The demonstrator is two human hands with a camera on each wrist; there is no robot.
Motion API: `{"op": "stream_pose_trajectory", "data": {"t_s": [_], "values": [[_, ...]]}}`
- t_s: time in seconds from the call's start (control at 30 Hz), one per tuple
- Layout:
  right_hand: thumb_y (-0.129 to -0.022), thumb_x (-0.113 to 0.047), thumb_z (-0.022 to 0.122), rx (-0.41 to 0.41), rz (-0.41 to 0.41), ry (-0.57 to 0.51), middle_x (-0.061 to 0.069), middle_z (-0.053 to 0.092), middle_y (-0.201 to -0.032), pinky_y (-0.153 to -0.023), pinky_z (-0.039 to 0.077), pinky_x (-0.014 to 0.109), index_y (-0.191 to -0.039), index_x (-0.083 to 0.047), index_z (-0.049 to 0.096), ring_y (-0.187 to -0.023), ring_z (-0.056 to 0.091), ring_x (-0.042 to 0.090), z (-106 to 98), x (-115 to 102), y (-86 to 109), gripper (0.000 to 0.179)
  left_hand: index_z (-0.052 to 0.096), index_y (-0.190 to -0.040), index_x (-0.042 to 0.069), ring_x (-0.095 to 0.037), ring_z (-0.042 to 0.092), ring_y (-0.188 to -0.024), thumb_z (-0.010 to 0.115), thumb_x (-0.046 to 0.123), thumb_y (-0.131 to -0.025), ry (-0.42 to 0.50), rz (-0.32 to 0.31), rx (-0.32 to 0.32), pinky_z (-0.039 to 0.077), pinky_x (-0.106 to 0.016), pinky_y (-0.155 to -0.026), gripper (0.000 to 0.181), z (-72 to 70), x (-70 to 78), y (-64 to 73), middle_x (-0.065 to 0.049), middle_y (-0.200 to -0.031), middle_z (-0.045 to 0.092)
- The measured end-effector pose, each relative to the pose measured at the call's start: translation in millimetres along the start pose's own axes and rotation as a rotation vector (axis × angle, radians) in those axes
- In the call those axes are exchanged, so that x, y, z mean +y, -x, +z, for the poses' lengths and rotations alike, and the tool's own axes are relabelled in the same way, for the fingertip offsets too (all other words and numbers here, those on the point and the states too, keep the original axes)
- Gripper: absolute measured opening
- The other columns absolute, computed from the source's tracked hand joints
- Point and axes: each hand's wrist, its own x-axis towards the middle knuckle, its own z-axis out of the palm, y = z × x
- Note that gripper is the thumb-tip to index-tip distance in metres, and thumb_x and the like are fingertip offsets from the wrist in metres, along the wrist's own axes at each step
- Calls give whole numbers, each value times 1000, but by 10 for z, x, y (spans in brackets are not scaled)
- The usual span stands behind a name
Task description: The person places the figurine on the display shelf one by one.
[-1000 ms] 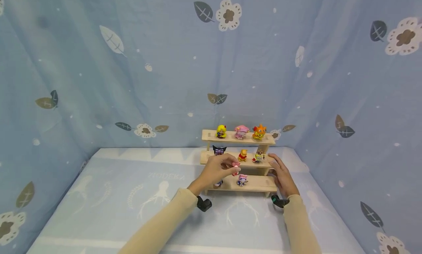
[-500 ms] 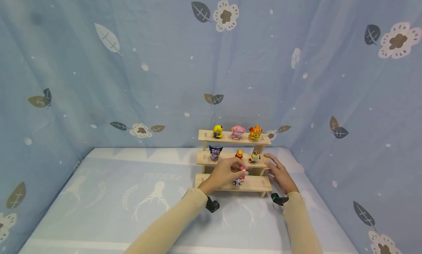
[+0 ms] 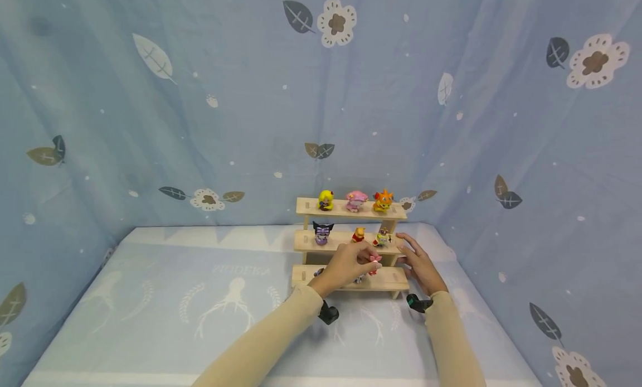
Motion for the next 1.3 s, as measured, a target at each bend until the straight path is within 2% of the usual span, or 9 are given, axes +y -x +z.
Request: {"op": "stream_pose_trajectory", "data": {"t_s": [0.23, 0.37, 0.5, 0.63, 0.83, 1.07, 1.3], "values": [[-108, -49, 49, 29, 17, -21, 6, 51, -137, -87, 54, 43, -157, -34, 33, -112, 61, 26, 21, -7, -19, 54, 71, -102, 12, 7, 64, -72, 78, 17, -94, -24, 13, 16, 52, -13, -68, 12, 66, 9, -18, 10, -87, 69], [-109, -46, 47, 15, 31, -42, 7, 50, -137, -87, 55, 44, -158, -33, 31, -116, 58, 31, 36, -7, -6, 53, 72, -98, 12, 8, 63, -72, 79, 17, -93, -62, 15, 13, 51, -12, -67, 11, 115, 2, -27, 10, -85, 69], [-109, -44, 49, 10, 41, -56, 13, 47, -141, -87, 55, 45, -158, -29, 31, -117, 57, 33, 103, -121, 74, 54, 72, -95, 12, 9, 62, -74, 81, 19, -91, -124, 17, 16, 49, -11, -71, 12, 152, -7, -46, 10, -85, 71], [-108, -44, 51, 12, 46, -59, 15, 45, -144, -87, 56, 44, -157, -30, 33, -116, 57, 32, 155, -222, 138, 54, 72, -95, 11, 7, 62, -76, 81, 18, -91, -143, 32, 8, 50, -12, -74, 12, 175, 0, -56, 8, -86, 73], [-109, -44, 50, -1, 42, -79, 18, 35, -154, -88, 56, 44, -159, -29, 30, -119, 54, 34, 152, -219, 127, 56, 72, -92, 13, 5, 62, -76, 82, 19, -91, -198, 26, -14, 48, -12, -72, 12, 206, -42, -71, 10, -84, 72], [-109, -45, 49, 22, 44, -73, 18, 29, -159, -89, 54, 42, -162, -27, 26, -117, 55, 29, 88, -56, 16, 60, 72, -91, 14, 8, 61, -75, 82, 18, -90, -180, 16, -4, 48, -13, -73, 12, 246, -108, -95, 11, -82, 72], [-107, -50, 50, 42, 29, -56, 17, 29, -160, -88, 55, 42, -161, -30, 27, -116, 55, 29, 76, 17, -25, 62, 72, -92, 15, 7, 61, -76, 83, 18, -90, -148, -35, 7, 49, -15, -75, 12, 285, -139, -97, 12, -83, 71]]}}
